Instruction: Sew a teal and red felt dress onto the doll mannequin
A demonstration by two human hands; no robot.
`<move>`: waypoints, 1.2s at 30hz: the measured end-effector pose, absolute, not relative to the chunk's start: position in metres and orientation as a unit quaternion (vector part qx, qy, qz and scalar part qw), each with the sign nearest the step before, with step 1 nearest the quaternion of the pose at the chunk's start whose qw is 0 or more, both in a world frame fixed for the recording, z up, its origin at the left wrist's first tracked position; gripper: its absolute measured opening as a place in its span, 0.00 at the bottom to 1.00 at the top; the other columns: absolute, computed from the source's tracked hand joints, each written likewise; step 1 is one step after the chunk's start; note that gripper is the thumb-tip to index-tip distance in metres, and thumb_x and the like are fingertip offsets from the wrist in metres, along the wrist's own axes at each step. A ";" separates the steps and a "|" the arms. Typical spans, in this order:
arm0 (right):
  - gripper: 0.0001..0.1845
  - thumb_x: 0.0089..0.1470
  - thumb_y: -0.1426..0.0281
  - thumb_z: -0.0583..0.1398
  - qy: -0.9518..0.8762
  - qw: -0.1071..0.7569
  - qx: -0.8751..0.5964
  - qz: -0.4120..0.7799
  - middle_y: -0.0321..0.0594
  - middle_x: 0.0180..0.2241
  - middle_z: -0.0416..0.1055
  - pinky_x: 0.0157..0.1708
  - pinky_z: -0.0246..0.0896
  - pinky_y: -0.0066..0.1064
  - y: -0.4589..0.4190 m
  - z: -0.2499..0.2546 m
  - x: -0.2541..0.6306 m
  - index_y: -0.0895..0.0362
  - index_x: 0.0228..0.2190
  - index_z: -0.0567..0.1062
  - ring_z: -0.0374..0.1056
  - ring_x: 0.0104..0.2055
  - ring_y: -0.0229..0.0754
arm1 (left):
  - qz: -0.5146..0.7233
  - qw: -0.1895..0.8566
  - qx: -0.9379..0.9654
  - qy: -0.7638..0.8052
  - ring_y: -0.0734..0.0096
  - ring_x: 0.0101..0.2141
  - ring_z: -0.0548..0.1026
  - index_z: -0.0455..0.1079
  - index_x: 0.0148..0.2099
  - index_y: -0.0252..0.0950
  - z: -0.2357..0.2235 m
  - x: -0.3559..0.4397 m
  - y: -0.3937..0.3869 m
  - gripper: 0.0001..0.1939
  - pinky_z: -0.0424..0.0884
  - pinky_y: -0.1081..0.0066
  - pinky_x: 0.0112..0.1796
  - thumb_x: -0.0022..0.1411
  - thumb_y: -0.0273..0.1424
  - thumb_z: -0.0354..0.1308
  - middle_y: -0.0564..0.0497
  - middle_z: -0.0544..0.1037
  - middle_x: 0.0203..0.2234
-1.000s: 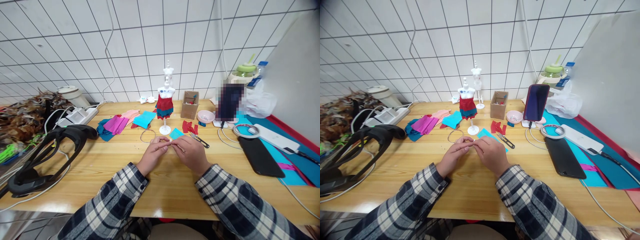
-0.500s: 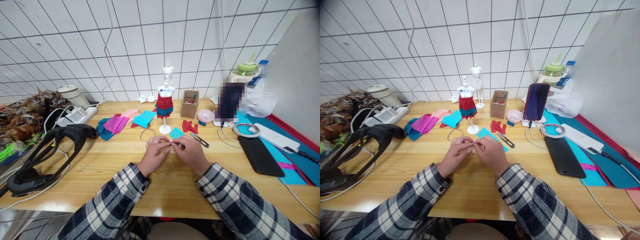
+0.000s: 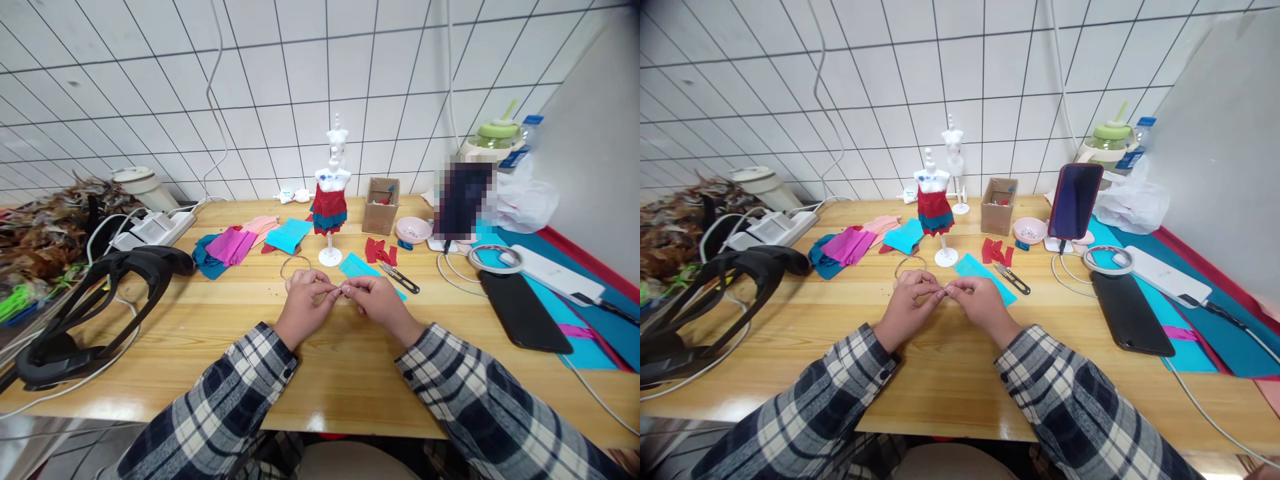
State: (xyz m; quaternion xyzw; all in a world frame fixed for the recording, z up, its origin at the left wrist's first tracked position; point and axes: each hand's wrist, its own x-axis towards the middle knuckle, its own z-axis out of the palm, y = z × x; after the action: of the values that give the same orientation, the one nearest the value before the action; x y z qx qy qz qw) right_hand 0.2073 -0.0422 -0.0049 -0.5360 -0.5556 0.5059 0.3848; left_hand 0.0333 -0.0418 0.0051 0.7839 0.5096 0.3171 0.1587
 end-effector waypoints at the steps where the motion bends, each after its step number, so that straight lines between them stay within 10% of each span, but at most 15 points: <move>1: 0.17 0.49 0.56 0.62 -0.565 0.386 -0.533 0.498 0.33 0.17 0.67 0.18 0.50 0.28 -0.043 -0.005 0.207 0.57 0.31 0.80 0.56 0.17 0.34 | 0.321 0.157 0.782 0.512 0.63 0.39 0.68 0.79 0.32 0.42 0.005 0.033 -0.041 0.08 0.61 0.60 0.43 0.60 0.36 0.59 0.50 0.77 0.33; 14: 0.13 0.60 0.69 0.56 -0.770 0.397 -0.450 0.215 0.39 0.35 0.78 0.40 0.64 0.32 -0.058 -0.001 0.202 0.52 0.42 0.80 0.71 0.39 0.41 | 0.399 0.263 0.728 0.491 0.66 0.34 0.75 0.75 0.26 0.38 0.002 0.027 -0.032 0.07 0.70 0.65 0.40 0.54 0.29 0.57 0.50 0.79 0.28; 36: 0.06 0.54 0.70 0.60 -0.730 0.390 -0.522 0.207 0.37 0.27 0.75 0.32 0.59 0.31 -0.048 -0.004 0.205 0.55 0.31 0.79 0.67 0.28 0.39 | 0.340 0.210 0.783 0.477 0.66 0.33 0.71 0.79 0.31 0.40 0.003 0.032 -0.038 0.08 0.63 0.63 0.40 0.59 0.31 0.59 0.51 0.79 0.29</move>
State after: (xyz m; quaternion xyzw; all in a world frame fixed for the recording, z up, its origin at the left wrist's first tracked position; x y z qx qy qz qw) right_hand 0.2050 -0.0485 -0.0044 -0.5216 -0.7301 0.2072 0.3898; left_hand 0.0317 -0.0382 0.0029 0.7831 0.4766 0.3400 0.2099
